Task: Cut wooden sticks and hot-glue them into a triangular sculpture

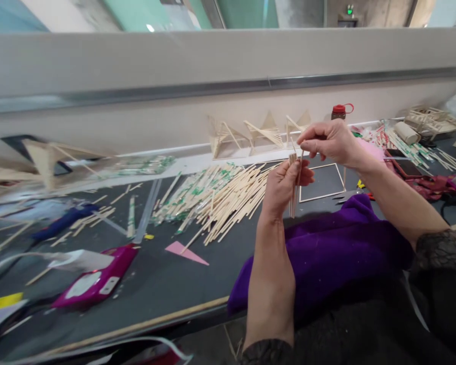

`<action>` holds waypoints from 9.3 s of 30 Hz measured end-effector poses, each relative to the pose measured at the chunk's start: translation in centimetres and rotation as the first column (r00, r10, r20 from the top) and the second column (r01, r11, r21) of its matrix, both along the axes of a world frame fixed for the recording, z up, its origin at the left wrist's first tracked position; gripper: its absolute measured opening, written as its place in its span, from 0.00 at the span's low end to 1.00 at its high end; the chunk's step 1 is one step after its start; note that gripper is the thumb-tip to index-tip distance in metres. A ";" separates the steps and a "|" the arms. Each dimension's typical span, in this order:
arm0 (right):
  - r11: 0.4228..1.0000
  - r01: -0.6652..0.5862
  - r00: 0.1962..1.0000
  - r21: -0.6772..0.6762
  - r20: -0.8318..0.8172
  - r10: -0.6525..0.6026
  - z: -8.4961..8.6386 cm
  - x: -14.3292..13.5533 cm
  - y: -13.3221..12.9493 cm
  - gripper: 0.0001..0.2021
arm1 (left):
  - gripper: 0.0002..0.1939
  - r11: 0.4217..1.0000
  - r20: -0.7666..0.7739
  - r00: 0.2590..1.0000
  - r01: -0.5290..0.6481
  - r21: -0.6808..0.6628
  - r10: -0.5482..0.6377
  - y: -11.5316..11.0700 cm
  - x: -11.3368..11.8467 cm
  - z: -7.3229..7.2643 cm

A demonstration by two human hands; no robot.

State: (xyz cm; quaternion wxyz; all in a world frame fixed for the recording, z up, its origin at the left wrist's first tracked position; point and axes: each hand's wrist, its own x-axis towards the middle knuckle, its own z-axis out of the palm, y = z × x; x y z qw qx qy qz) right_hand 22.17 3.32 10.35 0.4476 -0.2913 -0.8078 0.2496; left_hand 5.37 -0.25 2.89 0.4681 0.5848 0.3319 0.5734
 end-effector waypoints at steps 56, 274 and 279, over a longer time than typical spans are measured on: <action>0.945 -0.326 0.943 0.011 -0.059 0.326 -4.9 -0.7 3.3 0.16 | 0.28 0.986 0.059 0.993 0.113 -0.126 -0.106 0.8 -0.7 -0.8; 0.936 0.162 0.952 -0.313 -0.199 -0.231 -8.4 -1.0 -0.1 0.20 | 0.13 0.941 0.056 0.977 -0.181 -0.287 0.205 1.6 0.9 -1.3; 0.890 0.140 0.913 -0.434 -0.291 -0.286 -10.8 0.2 1.6 0.22 | 0.15 0.971 0.060 0.983 -0.161 -0.178 0.174 1.7 0.0 -1.2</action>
